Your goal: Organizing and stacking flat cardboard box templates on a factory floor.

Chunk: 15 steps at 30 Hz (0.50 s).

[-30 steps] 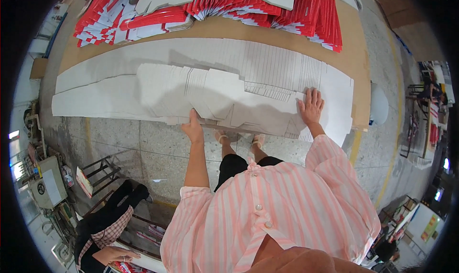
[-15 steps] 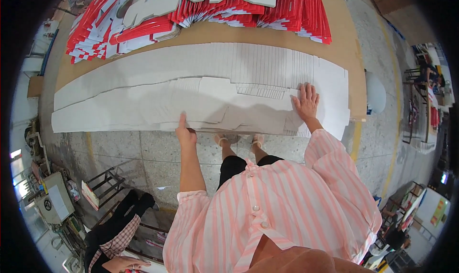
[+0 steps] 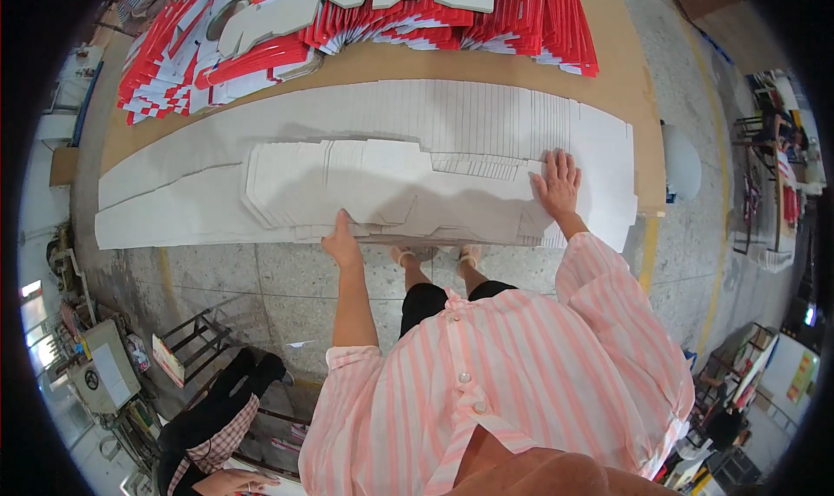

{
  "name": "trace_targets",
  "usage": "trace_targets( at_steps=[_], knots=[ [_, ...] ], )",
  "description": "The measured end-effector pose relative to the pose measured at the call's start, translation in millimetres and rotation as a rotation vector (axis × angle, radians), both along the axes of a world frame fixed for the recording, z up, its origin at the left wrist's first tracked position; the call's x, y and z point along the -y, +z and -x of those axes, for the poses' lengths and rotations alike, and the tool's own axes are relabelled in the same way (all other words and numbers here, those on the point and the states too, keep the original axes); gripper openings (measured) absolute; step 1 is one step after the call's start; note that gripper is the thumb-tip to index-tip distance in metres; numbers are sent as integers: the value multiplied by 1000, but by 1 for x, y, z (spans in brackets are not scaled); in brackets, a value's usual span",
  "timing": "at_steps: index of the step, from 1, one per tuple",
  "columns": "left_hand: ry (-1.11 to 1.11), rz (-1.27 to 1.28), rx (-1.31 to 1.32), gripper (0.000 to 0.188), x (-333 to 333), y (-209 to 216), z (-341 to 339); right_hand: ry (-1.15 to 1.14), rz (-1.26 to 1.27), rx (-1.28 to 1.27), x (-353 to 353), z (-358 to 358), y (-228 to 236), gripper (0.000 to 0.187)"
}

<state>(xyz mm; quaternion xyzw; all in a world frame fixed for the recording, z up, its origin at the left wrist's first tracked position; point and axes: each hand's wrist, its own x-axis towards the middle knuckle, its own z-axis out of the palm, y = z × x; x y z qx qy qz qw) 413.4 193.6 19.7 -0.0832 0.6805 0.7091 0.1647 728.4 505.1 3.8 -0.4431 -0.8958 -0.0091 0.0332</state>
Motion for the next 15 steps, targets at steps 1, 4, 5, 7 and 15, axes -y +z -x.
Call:
trace_targets(
  at_steps=[1, 4, 5, 7, 15],
  knots=[
    [-56, 122, -120, 31, 0, 0, -1, 0, -4, -2, 0, 0, 0, 63],
    [102, -305, 218, 30, 0, 1, 1, -4, -17, 5, -1, -1, 0, 63],
    [135, -275, 224, 30, 0, 2, 2, -22, -34, 42, 0, -1, 0, 63],
    [74, -329, 303, 30, 0, 2, 3, -2, -16, 7, -1, -1, 0, 63],
    [60, -268, 233, 32, 3, -5, 3, -6, 7, 2, -3, -2, 1, 63]
  ],
)
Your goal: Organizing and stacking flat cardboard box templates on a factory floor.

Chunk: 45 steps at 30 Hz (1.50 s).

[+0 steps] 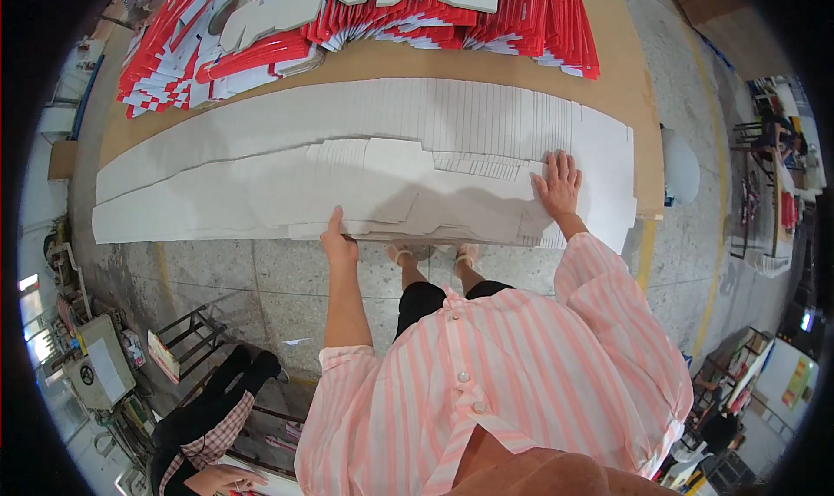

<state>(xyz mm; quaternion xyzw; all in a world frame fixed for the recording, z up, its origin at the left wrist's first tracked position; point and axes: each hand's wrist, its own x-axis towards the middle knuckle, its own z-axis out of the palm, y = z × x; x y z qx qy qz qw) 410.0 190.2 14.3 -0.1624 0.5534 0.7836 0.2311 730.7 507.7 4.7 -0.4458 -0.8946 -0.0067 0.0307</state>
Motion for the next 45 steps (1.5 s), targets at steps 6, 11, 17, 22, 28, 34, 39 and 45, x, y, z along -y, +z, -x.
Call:
trace_targets(
  at_steps=[6, 11, 17, 22, 28, 34, 39, 45],
  knots=[
    [-57, 239, -219, 34, -1, -10, -3, 9, -15, -2, 0, 0, 1, 63],
    [0, 88, -94, 30, 2, -13, -1, 2, -8, 12, -3, -4, -2, 63],
    [-140, 432, -124, 30, 12, -19, 5, 38, 7, 5, -5, -3, -13, 61],
    [-554, 458, 156, 35, 58, 4, 20, 57, -85, 9, -4, -4, -19, 61],
    [-356, 934, -667, 19, 51, 22, 68, 42, -62, 10, -5, -5, -20, 63],
    [-367, 1330, -1074, 12, 7, 11, 98, 39, -57, 7, -8, -6, -24, 63],
    [-425, 1305, -878, 15, 2, 14, 112, 38, -76, -4, -8, -7, -24, 62],
    [-351, 792, -628, 20, 9, -1, 128, 55, -69, -62, -4, -2, -16, 60]
  ],
)
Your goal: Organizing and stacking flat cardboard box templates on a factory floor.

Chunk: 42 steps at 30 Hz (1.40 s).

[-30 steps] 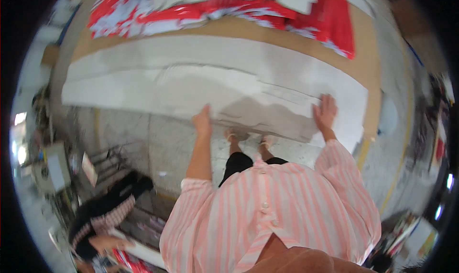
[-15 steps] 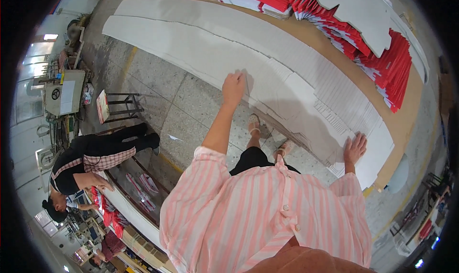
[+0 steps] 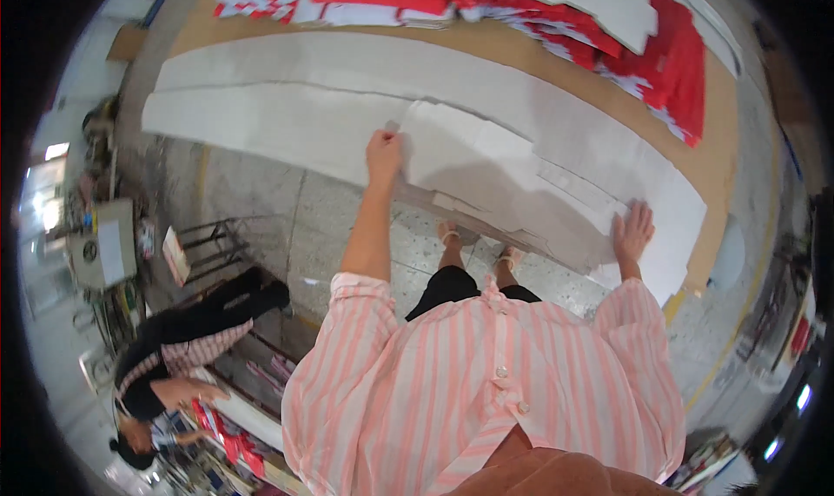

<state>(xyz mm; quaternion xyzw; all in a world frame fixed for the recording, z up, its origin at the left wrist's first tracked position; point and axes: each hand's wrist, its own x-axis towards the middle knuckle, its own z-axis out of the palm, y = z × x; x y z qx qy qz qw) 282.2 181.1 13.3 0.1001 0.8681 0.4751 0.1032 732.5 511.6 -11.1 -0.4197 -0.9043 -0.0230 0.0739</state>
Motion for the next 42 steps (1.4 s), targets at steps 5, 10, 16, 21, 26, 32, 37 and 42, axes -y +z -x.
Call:
trace_targets(
  at_steps=[5, 10, 16, 21, 26, 32, 37, 42],
  knots=[
    [24, -262, 339, 12, -2, -19, 3, -33, 49, 25, -5, -4, 7, 59],
    [-32, -250, 223, 6, -7, -22, 1, -54, 79, 57, -5, -7, 15, 60],
    [-38, -90, 153, 7, -7, -18, -2, -56, 72, 61, -4, -6, 15, 61],
    [-52, -144, 165, 9, -8, -15, -3, -58, 81, 51, -4, -7, 14, 61],
    [-48, -132, 144, 9, -8, -16, 0, -87, 79, 92, -5, -5, 14, 62],
    [-72, -68, 124, 10, -10, -13, 1, -69, 65, 64, -5, -6, 15, 62],
    [-115, 9, 56, 12, -8, -17, 5, -38, 59, 40, -6, -6, 15, 62],
    [-89, -9, 193, 14, -6, -24, 10, -33, 58, 34, -6, -5, 14, 63]
  ],
)
